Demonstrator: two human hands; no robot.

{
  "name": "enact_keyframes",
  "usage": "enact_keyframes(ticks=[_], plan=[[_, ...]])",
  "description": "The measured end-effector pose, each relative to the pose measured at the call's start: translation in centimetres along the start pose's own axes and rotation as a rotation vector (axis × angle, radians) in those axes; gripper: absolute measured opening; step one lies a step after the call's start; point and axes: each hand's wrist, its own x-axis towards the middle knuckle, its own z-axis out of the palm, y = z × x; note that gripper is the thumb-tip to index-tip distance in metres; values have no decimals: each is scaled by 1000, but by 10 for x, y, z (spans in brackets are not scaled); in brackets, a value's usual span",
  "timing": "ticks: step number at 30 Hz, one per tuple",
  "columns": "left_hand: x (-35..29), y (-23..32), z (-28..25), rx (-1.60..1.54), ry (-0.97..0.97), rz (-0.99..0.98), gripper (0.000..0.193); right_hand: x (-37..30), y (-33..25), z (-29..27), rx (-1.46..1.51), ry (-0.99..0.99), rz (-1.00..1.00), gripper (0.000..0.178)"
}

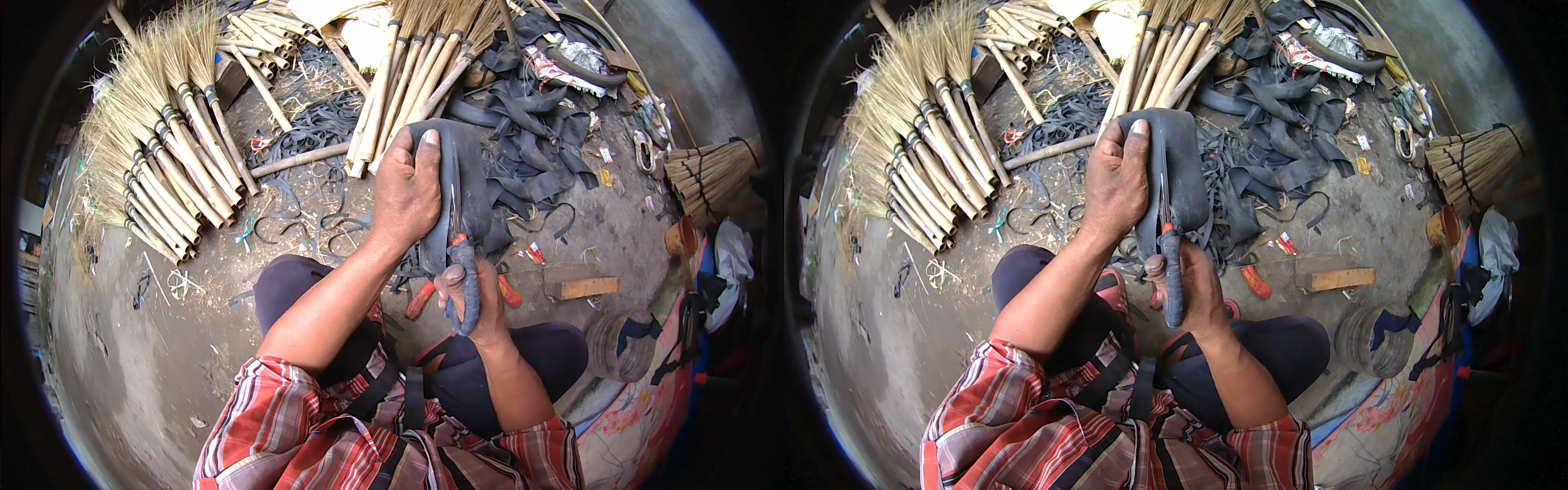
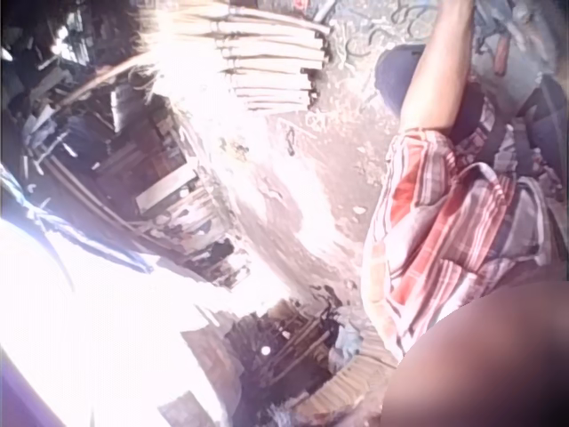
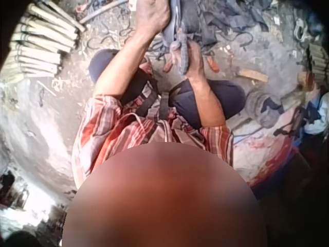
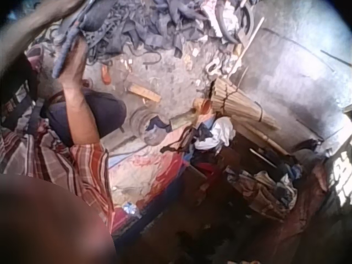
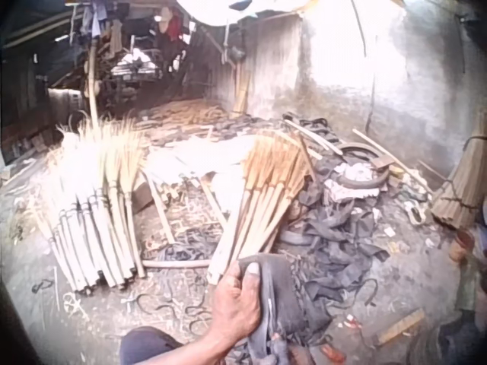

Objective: The person sits on the floor and uses shears to cut a piece of black rubber into smaller strips. They repeatedly pick up rubber pieces, cut them, and place the cut pieces on the floor.

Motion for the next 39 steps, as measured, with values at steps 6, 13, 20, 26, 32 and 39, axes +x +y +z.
enact_keyframes(ticks=[6, 13, 20, 26, 32, 39], plan=[[3, -1, -4, -33, -47, -25, 33, -4, -4, 0, 80, 0, 98, 53], [-8, -6, 3, -44, -91, -61, 30, 4, -5, -2, -22, 59, -70, 49], [-2, -6, -2, -141, -78, -152, 41, -3, -10, -6, 6, 74, 96, 45], [34, 9, -32, -343, 118, -478, 48, -5, -9, -2, -123, -44, 246, 20], [28, 7, -23, -1, 188, -53, 30, -6, 4, 6, -144, -83, 110, 26], [22, 3, -16, -35, 90, 10, 27, 0, 3, 3, -149, -83, -80, 49]])
